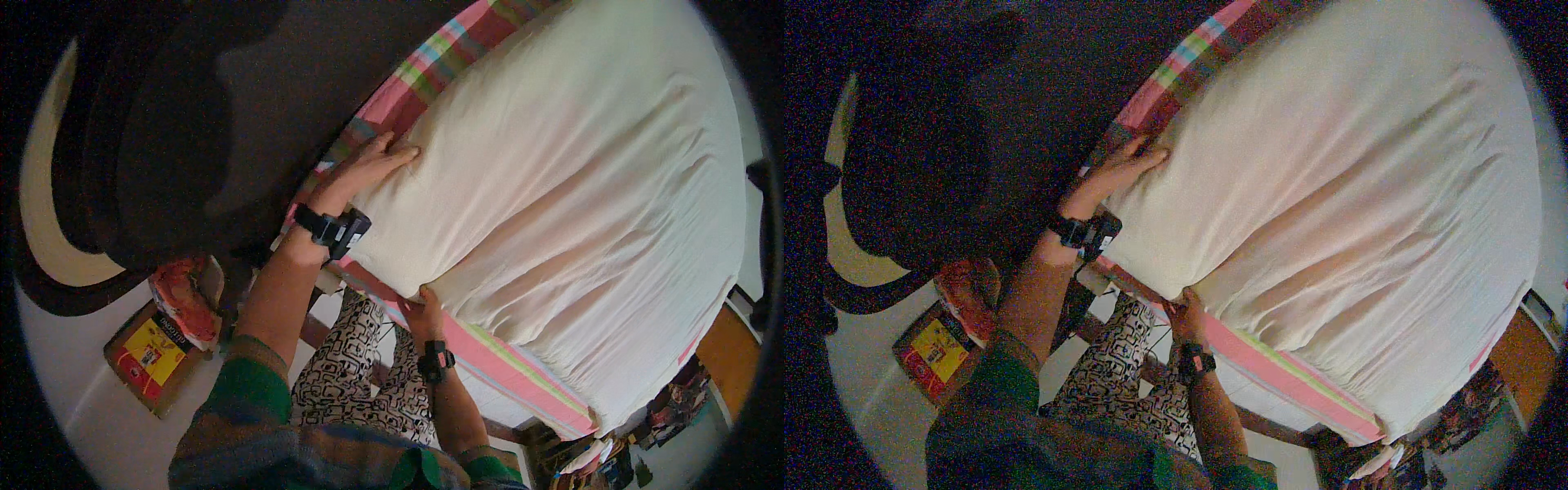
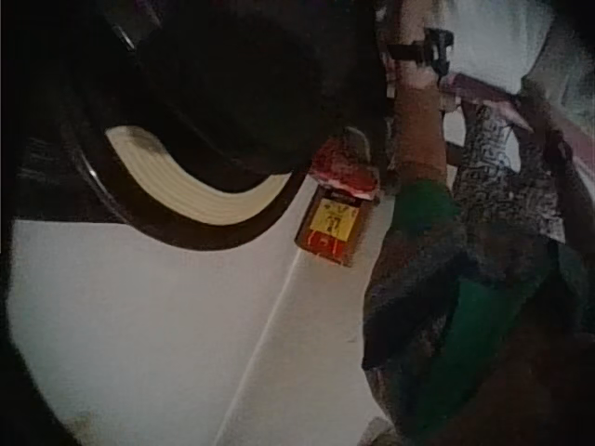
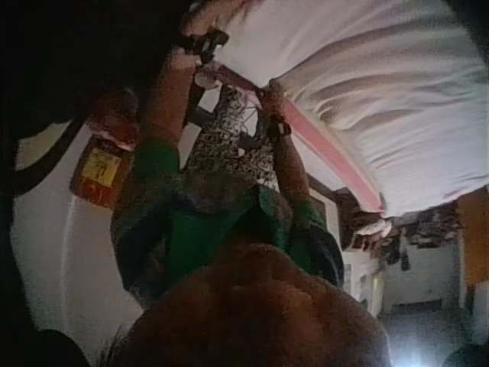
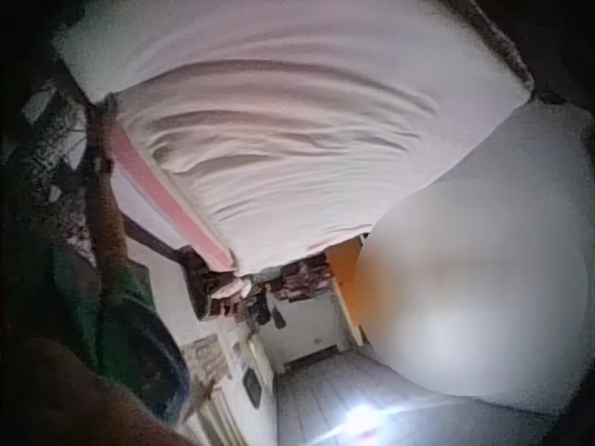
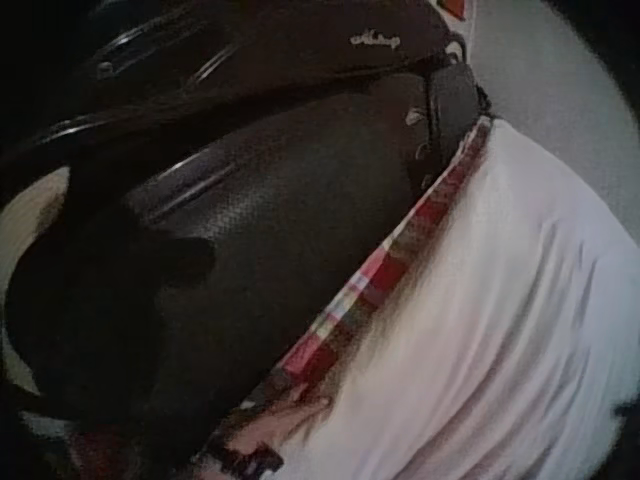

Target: The person smooths and adjusts a white duvet on a bed with a striped sheet. They repeatedly pat, fold, and tuck the duvet edges along the sides of the mattress to create a neat appearance.

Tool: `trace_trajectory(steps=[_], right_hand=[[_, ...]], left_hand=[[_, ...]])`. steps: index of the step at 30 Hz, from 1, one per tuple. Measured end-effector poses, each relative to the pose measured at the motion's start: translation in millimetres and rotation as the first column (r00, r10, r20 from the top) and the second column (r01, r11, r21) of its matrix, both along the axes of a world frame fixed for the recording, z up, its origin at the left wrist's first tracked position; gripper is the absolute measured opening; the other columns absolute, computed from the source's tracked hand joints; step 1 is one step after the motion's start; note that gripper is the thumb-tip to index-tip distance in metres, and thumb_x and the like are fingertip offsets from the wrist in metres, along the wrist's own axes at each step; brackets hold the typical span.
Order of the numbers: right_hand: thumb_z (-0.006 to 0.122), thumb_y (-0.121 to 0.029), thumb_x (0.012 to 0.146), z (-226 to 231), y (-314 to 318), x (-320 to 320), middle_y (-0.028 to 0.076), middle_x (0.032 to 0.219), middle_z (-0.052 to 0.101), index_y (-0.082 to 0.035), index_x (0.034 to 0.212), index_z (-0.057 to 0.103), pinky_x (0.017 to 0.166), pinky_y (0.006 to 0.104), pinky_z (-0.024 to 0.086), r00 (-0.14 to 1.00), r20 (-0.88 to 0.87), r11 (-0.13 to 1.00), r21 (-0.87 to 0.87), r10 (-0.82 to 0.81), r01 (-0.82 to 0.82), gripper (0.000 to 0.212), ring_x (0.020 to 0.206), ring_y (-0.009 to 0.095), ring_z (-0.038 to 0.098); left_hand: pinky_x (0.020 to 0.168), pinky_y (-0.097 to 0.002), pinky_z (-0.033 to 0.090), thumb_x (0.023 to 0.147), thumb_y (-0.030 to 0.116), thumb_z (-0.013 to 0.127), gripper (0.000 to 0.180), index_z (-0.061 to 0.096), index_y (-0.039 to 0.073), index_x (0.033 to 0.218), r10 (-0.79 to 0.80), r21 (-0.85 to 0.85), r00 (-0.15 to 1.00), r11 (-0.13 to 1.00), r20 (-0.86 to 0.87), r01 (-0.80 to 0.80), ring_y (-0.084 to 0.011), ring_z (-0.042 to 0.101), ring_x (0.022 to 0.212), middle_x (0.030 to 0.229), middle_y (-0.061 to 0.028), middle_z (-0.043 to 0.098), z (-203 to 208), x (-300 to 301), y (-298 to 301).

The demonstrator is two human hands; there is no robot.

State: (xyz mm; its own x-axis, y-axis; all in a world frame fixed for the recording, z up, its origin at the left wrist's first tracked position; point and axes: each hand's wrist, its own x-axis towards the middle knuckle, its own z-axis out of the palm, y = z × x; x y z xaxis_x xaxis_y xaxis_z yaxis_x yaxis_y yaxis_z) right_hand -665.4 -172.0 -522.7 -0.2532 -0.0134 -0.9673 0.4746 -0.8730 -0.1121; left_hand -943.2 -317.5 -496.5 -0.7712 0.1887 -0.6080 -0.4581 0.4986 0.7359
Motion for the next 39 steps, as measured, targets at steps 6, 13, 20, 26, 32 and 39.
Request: trace_trajectory(steps=[6,13,20,26,32,39], right_hand=[[0.058,-0.022,0.086,-12.2,9.9,14.7,0.01,0.103,0.06,-0.005,0.103,0.051,0.08,0.0375,0.049,0.999,-0.049,0.999,-0.04,-0.008,0.006,0.025,0.096,0.024,0.057],[0.068,-0.005,0.076,-24.7,18.5,21.2,0.01,0.105,0.059,-0.004,0.102,0.051,0.076,0.0384,0.052,0.813,-0.111,0.784,0.366,0.572,-0.502,0.031,0.092,0.027,0.059],[0.067,-0.001,0.076,-32.1,23.1,15.6,0.009,0.109,0.056,-0.007,0.104,0.051,0.077,0.0351,0.05,0.936,-0.096,0.94,0.068,0.34,-0.334,0.033,0.099,0.025,0.057],[0.057,-0.016,0.085,9.3,22.3,-3.3,0.012,0.109,0.059,-0.004,0.107,0.052,0.09,0.0401,0.045,0.817,-0.261,0.849,0.018,0.514,-0.528,0.025,0.104,0.026,0.055],[0.049,-0.039,0.094,119.4,65.6,-121.9,0.014,0.122,0.053,0.001,0.121,0.049,0.1,0.0357,0.037,0.453,-0.34,0.566,0.537,0.824,-0.626,0.049,0.112,0.022,0.05],[0.049,-0.021,0.089,33.2,116.2,-308.4,0.022,0.14,0.035,0.0,0.137,0.036,0.109,0.0457,0.021,0.338,0.695,-0.769,0.611,0.634,0.187,0.054,0.132,0.038,0.029]], left_hand=[[0.075,-0.0393,0.048,0.079,0.032,0.063,0.045,0.054,0.001,0.109,-0.197,0.033,0.958,0.977,-0.21,0.209,-0.032,0.063,0.088,0.095,-0.0196,0.065,33.1,2.4,59.6],[0.079,-0.0394,0.049,0.082,0.03,0.062,0.049,0.048,0.001,0.119,-0.054,-0.261,0.941,0.965,-0.335,-0.038,-0.0368,0.063,0.09,0.098,-0.0231,0.063,9.2,0.7,5.2],[0.099,-0.0348,0.039,0.071,0.045,0.071,0.082,0.04,-0.006,0.128,-0.083,0.066,0.963,0.993,-0.258,0.103,-0.032,0.05,0.115,0.126,-0.0219,0.05,7.4,-42.3,27.4],[0.096,-0.0374,0.041,0.064,0.043,0.073,0.078,0.048,-0.006,0.118,-0.241,-0.306,0.86,0.946,-0.449,0.105,-0.0343,0.053,0.108,0.117,-0.0219,0.054,24.9,-72.6,72.8],[0.103,-0.0366,0.034,0.072,0.033,0.07,0.086,0.027,-0.011,0.131,-0.221,-0.23,0.868,0.965,-0.445,0.128,-0.0371,0.043,0.121,0.129,-0.0301,0.041,4.9,-51.8,89.1],[0.092,-0.0421,0.042,0.068,0.025,0.077,0.09,0.026,-0.006,0.135,-0.174,-0.244,0.67,0.97,-0.722,-0.011,-0.0393,0.051,0.109,0.122,-0.0288,0.048,-4.3,-41.2,97.8]])
